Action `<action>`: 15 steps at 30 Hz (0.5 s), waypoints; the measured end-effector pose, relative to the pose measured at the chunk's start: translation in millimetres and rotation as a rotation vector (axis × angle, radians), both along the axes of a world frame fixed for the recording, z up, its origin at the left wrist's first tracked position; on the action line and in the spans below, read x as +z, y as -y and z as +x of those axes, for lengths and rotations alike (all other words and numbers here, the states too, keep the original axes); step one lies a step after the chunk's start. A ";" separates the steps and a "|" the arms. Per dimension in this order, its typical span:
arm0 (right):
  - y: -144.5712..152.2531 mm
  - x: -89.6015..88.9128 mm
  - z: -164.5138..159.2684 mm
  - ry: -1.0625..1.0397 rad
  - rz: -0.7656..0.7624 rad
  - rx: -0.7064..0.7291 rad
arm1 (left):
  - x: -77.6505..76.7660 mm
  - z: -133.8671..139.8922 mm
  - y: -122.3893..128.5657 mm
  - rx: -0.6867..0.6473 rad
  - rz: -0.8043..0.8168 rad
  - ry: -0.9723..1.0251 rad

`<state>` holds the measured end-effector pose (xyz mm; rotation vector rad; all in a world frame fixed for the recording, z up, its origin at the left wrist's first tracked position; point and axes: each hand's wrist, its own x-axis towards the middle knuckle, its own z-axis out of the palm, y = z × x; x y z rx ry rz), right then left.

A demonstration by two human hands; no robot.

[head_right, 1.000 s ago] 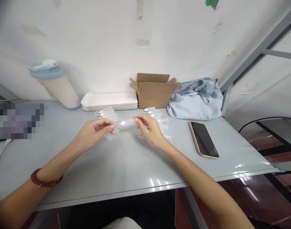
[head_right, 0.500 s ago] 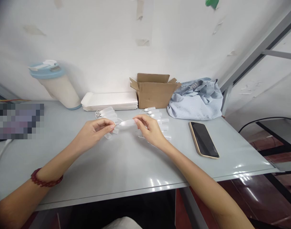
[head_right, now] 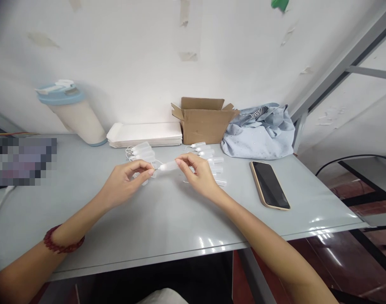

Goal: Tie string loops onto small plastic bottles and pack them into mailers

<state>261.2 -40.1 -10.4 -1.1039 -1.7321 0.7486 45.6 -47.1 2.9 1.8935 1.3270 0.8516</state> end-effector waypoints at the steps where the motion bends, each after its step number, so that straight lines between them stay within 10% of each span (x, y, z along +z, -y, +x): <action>1: 0.6 -0.2 -0.2 -0.005 0.010 -0.003 | -0.5 0.4 0.5 -0.004 0.005 0.007; 15: 5.1 -3.5 -3.7 -0.018 0.057 0.007 | 0.5 2.4 3.8 -0.029 -0.001 0.026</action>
